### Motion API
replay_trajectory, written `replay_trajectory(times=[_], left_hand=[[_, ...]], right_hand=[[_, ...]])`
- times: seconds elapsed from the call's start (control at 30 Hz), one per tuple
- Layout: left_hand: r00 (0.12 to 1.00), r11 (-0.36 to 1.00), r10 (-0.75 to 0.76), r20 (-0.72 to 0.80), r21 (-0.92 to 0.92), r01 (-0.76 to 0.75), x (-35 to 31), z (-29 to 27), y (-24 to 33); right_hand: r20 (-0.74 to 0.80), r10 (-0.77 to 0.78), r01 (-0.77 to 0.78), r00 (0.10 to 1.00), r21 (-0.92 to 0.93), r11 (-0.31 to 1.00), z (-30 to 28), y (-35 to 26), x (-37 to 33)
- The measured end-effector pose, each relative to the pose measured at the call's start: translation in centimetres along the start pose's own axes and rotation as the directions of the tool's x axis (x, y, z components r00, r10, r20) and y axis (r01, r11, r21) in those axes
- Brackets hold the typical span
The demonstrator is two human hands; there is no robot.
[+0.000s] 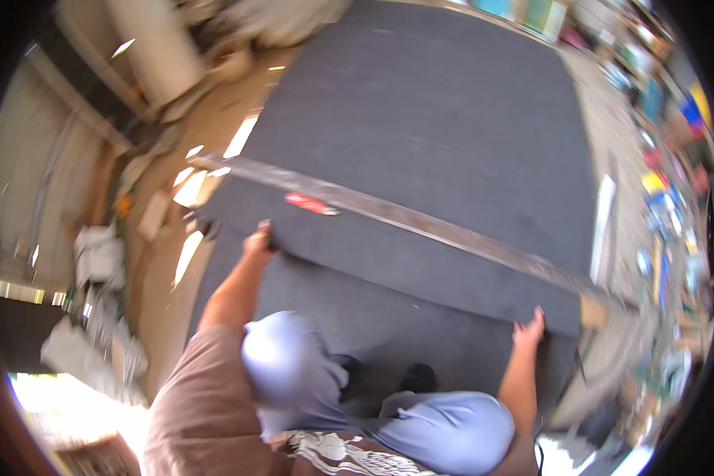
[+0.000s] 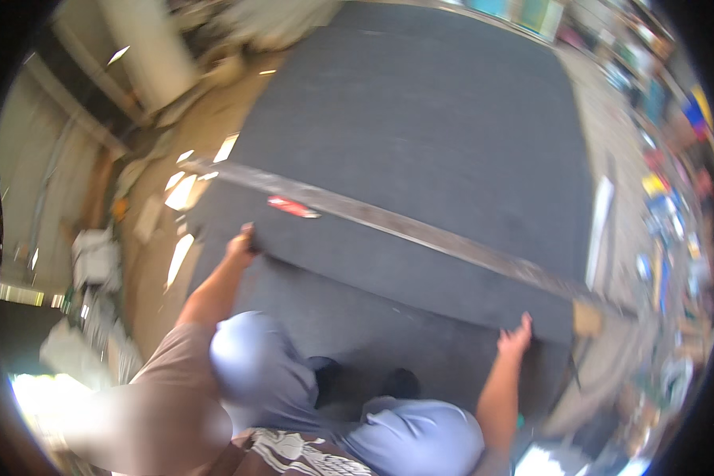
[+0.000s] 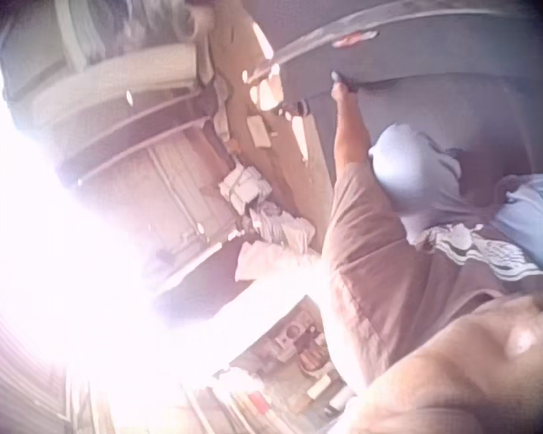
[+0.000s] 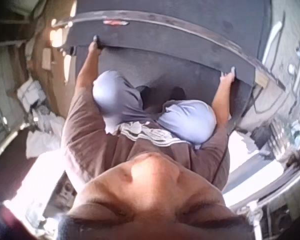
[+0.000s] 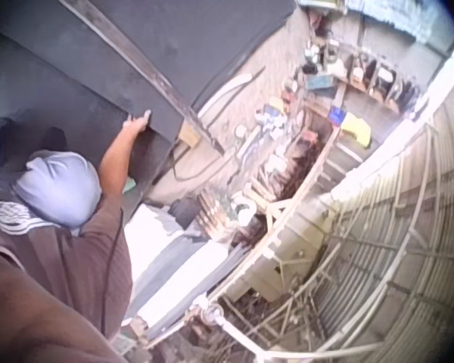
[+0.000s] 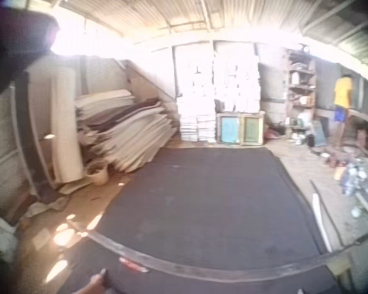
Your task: The person measures and cuts a large black sheet of material using a metal ruler and a utility knife. They position a green plastic template on the sheet, mark a line, and then cut along the ruler to separate a rectangular piece from the larger sheet.
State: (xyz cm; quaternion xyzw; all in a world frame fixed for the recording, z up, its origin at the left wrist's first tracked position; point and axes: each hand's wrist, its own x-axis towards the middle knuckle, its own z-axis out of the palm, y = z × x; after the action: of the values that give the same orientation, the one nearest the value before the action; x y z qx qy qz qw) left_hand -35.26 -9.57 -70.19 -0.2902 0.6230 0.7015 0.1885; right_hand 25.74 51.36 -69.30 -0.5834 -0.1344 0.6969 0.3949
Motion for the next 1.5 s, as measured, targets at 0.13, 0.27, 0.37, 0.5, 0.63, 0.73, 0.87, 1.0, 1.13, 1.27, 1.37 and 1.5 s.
replay_trajectory(times=[0.13,0.27,0.37,0.5,0.63,0.73,0.87,1.0,1.13,1.27,1.37,1.5], left_hand=[[0.993,0.991,-0.106,0.045,0.089,0.101,0.9,-3.6,-0.5],[0.997,0.979,-0.011,-0.074,0.204,0.026,-1.1,0.9,1.1],[0.996,0.992,0.089,-0.005,-0.089,-0.089,-1.0,-0.5,2.4],[0.992,0.992,0.123,0.018,-0.043,-0.122,-6.5,0.1,3.6],[0.978,0.981,0.143,0.151,-0.149,-0.120,-9.8,-5.3,0.7],[0.994,0.992,0.065,0.089,-0.111,-0.055,-10.8,-8.1,-3.7],[1.000,0.991,0.025,0.005,-0.135,-0.024,-12.2,-7.4,-6.0],[0.980,0.990,-0.026,-0.199,-0.144,-0.003,-11.1,-5.4,-5.5],[0.977,0.986,0.005,-0.211,-0.163,-0.040,-11.1,-5.4,-5.9],[0.980,0.994,-0.011,-0.201,-0.105,-0.011,-12.8,-3.1,-4.8],[0.978,0.996,0.008,-0.207,-0.084,-0.026,-12.3,-4.2,-3.7],[0.982,0.997,0.014,-0.191,-0.071,-0.028,-11.0,-5.8,-3.7]], right_hand=[[-0.201,-0.006,-0.014,0.979,-0.101,0.995,2.5,-0.1,-2.0],[-0.266,-0.106,0.104,0.958,-0.022,0.994,4.0,-1.9,-3.8],[-0.175,-0.202,0.205,0.964,-0.001,0.979,4.1,-0.9,-4.0],[-0.128,-0.294,0.286,0.947,-0.077,0.955,-0.1,-3.5,-7.0],[-0.094,-0.238,0.240,0.967,0.012,0.971,-4.9,-1.9,-8.9],[-0.152,-0.103,0.084,0.983,-0.129,0.988,-9.6,-0.7,-8.4],[-0.575,-0.603,-0.221,0.554,-0.799,0.559,-5.0,-1.0,-10.3],[0.617,-0.601,0.518,0.507,-0.776,-0.359,4.8,-2.6,-12.2],[0.935,0.125,0.818,0.331,-0.219,-0.532,15.7,0.5,-15.4],[0.888,0.422,0.713,0.184,0.175,-0.679,18.8,5.0,-13.2],[0.928,0.369,0.606,0.047,0.267,-0.749,20.3,6.7,-10.5],[0.970,0.126,0.447,0.208,0.020,-0.894,22.9,4.2,-5.2]])
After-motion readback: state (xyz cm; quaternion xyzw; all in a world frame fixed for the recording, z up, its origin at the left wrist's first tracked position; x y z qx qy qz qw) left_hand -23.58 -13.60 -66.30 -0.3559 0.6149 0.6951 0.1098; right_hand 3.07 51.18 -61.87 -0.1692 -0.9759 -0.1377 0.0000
